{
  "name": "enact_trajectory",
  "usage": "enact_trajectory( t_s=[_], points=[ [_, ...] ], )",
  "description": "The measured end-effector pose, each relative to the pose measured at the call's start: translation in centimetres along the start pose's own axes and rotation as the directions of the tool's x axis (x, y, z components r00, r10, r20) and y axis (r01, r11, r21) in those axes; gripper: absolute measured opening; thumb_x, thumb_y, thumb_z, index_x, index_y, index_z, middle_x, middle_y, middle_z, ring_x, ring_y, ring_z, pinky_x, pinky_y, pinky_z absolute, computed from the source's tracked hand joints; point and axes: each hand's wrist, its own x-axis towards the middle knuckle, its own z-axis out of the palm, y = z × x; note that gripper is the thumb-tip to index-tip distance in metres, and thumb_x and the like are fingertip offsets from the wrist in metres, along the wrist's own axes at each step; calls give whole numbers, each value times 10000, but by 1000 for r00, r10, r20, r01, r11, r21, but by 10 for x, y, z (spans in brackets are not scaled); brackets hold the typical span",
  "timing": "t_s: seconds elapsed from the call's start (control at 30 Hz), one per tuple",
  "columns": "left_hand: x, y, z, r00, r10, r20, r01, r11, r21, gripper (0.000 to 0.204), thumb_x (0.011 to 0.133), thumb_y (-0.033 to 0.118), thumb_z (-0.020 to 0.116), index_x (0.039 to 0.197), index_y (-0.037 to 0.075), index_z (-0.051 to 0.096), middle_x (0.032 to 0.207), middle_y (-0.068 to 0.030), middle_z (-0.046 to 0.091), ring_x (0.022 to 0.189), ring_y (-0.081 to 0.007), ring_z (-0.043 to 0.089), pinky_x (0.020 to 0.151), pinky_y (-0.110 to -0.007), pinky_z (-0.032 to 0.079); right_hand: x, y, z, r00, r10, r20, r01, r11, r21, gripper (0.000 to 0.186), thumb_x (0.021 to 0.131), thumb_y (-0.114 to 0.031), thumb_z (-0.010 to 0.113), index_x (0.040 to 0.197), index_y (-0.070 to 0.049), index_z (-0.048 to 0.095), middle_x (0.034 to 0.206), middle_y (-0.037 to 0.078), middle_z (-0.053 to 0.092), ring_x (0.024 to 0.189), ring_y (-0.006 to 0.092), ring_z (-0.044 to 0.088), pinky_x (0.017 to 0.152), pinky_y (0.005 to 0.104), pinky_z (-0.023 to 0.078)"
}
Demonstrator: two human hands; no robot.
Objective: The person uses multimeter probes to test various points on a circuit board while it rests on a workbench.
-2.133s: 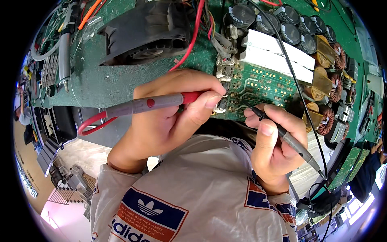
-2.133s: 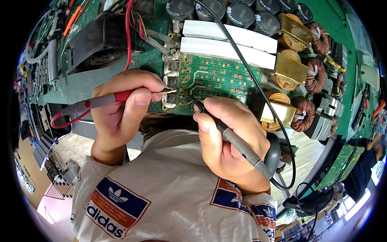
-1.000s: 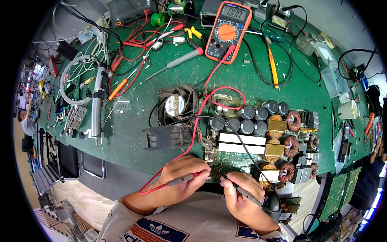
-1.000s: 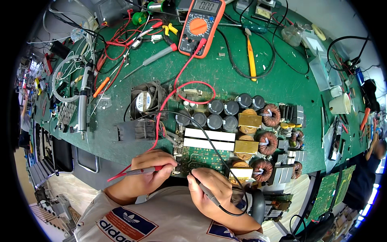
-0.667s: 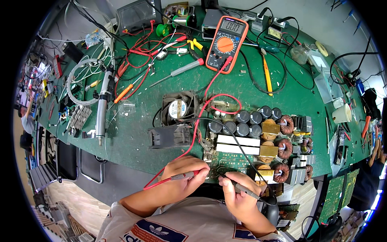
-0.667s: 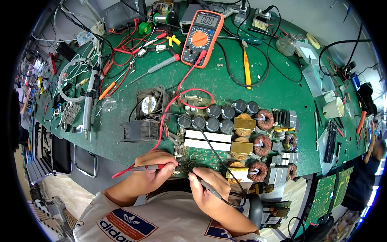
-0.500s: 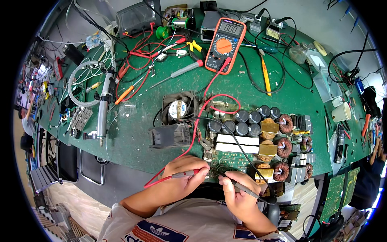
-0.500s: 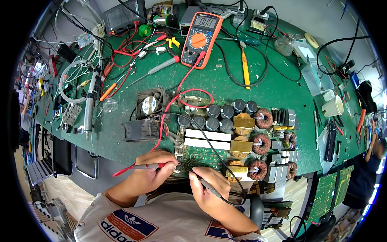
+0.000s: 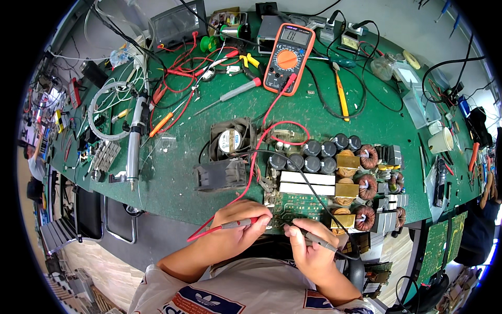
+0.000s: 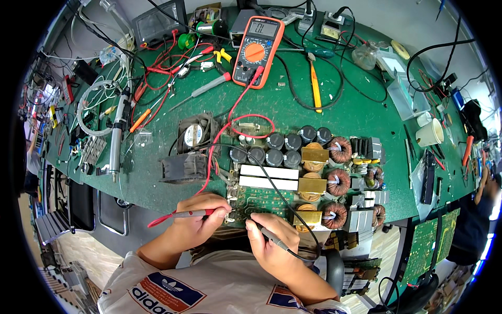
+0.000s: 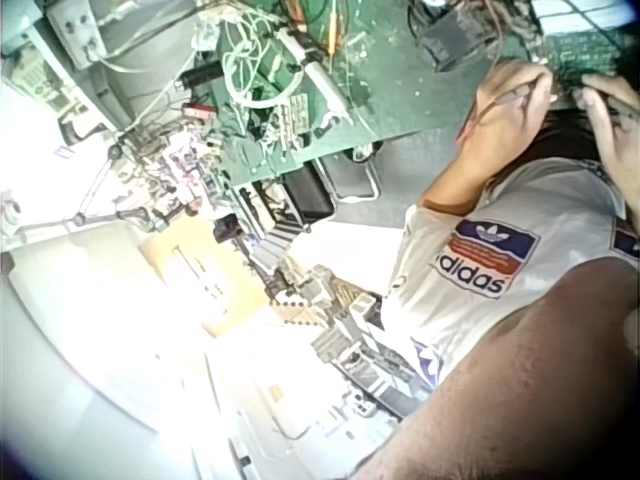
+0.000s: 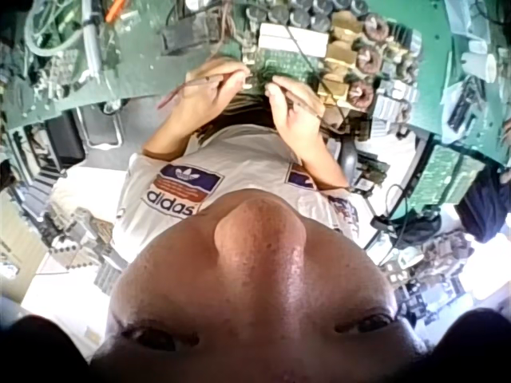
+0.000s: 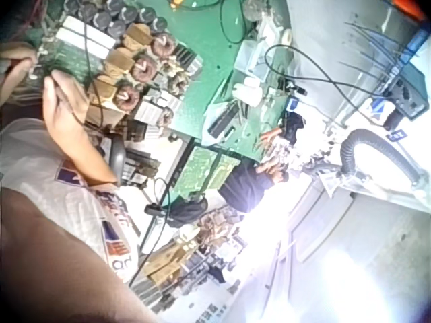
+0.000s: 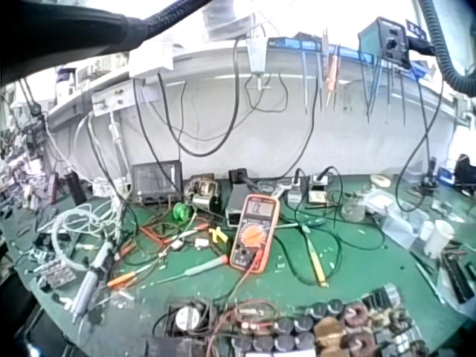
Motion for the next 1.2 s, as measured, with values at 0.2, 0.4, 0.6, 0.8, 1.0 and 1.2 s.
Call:
enact_trajectory(
  t_s=[0.2, 0.4, 0.6, 0.8, 1.0, 1.2],
  points=[
    [5, -2, 0, 999, -10, 35, 9, 1000, 25, 64, 928, 14, 676, 974, -23, 701, 869, -141, 711, 765, -251, 687, 708, -360, 544, -4, 7, 1, 998, -10, -67, 12, 999, 36, 180, 864, 27, 764, 1021, 48, 679, 874, 187, 727, 747, 296, 726, 687, 354, 578],
    [2, -3, -4, 992, -120, 48, 124, 989, -83, 144, 987, 77, 624, 986, -50, 693, 907, -144, 721, 797, -228, 690, 730, -332, 544, -6, 6, 2, 997, 60, -39, -57, 996, 70, 179, 902, 23, 743, 1062, 58, 669, 900, 174, 738, 772, 249, 747, 693, 318, 587],
    [0, -7, -3, 994, -103, 47, 106, 992, -67, 182, 1008, 112, 614, 1003, -50, 697, 926, -148, 724, 771, -202, 684, 720, -324, 548, -6, 9, 0, 1000, 14, -22, -12, 995, 97, 184, 942, 31, 700, 1106, 76, 629, 912, 184, 743, 817, 227, 766, 723, 306, 606],
    [-1, -8, -2, 994, -105, 28, 108, 990, -95, 214, 1026, 133, 603, 1035, -62, 693, 960, -150, 723, 777, -183, 679, 723, -308, 550, -6, 10, 0, 1000, -1, -12, 2, 992, 125, 216, 968, 23, 670, 1159, 79, 587, 923, 191, 743, 876, 234, 773, 764, 311, 618],
    [0, -8, 0, 995, -99, 26, 101, 992, -82, 222, 1029, 147, 613, 1058, -59, 690, 997, -155, 720, 789, -175, 674, 729, -301, 547, -3, 7, 0, 1000, 14, -3, -14, 995, 96, 218, 978, 26, 657, 1175, 82, 583, 927, 178, 742, 872, 214, 768, 757, 301, 618],
    [0, -9, -1, 996, -86, 39, 88, 994, -62, 230, 1031, 155, 617, 1071, -60, 688, 992, -150, 719, 784, -170, 671, 732, -297, 544, -2, 5, 0, 1000, 30, -1, -30, 993, 115, 218, 983, 26, 649, 1179, 90, 577, 923, 178, 738, 868, 203, 763, 757, 290, 615]
  ],
)
